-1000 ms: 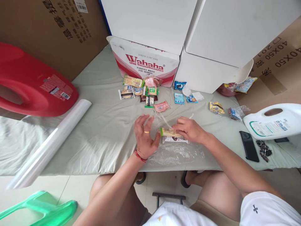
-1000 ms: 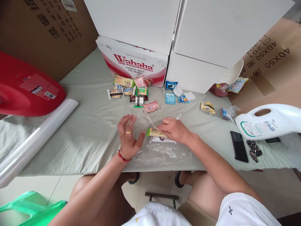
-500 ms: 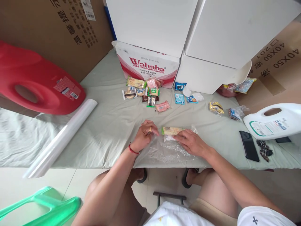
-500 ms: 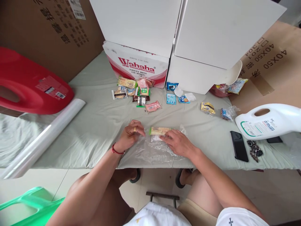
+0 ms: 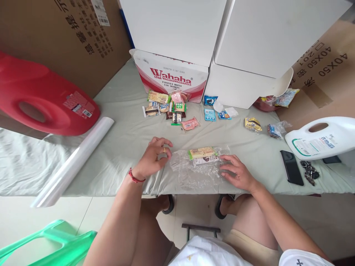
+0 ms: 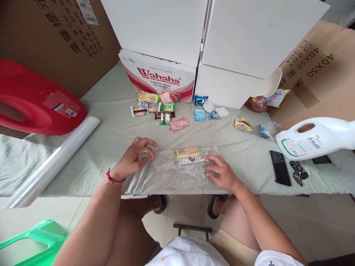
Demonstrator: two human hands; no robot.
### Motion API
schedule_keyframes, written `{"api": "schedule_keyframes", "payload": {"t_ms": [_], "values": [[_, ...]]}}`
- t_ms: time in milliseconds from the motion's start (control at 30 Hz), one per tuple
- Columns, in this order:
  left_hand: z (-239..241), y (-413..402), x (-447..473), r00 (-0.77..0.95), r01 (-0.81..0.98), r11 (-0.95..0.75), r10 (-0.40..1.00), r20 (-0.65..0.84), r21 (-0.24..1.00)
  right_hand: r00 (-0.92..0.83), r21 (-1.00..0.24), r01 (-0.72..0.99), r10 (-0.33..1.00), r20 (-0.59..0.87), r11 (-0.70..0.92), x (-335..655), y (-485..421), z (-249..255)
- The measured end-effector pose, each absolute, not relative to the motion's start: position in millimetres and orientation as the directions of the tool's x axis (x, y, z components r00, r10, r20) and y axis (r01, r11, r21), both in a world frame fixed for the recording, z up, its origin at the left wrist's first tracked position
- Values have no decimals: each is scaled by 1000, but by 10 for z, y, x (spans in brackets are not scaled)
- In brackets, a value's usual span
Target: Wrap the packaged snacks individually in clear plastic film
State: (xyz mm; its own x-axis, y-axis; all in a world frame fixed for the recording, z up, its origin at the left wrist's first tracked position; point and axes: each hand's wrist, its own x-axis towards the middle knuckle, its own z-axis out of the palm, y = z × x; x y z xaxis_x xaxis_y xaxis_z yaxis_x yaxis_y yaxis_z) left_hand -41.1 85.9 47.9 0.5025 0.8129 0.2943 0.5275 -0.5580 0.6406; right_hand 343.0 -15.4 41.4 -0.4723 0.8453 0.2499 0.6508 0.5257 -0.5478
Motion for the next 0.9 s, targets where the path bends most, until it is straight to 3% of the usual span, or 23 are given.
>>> {"api": "schedule_keyframes", "payload": {"t_ms": [100, 200, 300, 433, 633, 700, 800, 900], "values": [[614, 769, -166, 400, 347, -619, 777, 486, 704, -491, -519, 643, 823, 285, 563, 3457, -287, 408], [573, 682, 182, 580, 234, -668, 679, 450, 707, -547, -461, 665, 803, 236, 588, 3430, -414, 288], [392, 638, 465, 726, 351, -713, 617, 305, 607, -510, -432, 694, 817, 271, 576, 3341, -492, 154], [215, 641, 607, 779, 480, -742, 606, 161, 468, -466, -474, 663, 815, 343, 579, 3200, -478, 221], [260, 669, 628, 787, 467, -741, 597, 154, 482, -313, -538, 692, 871, 378, 482, 3052, -24, 587], [277, 684, 645, 789, 470, -739, 597, 145, 483, -252, -522, 754, 909, 332, 400, 3010, 238, 592], [293, 711, 625, 787, 470, -729, 601, 136, 498, -240, -505, 817, 960, 142, 279, 2961, 598, 498], [319, 699, 524, 752, 435, -683, 634, 180, 587, -232, -502, 843, 973, -16, 193, 2937, 791, 394]]}}
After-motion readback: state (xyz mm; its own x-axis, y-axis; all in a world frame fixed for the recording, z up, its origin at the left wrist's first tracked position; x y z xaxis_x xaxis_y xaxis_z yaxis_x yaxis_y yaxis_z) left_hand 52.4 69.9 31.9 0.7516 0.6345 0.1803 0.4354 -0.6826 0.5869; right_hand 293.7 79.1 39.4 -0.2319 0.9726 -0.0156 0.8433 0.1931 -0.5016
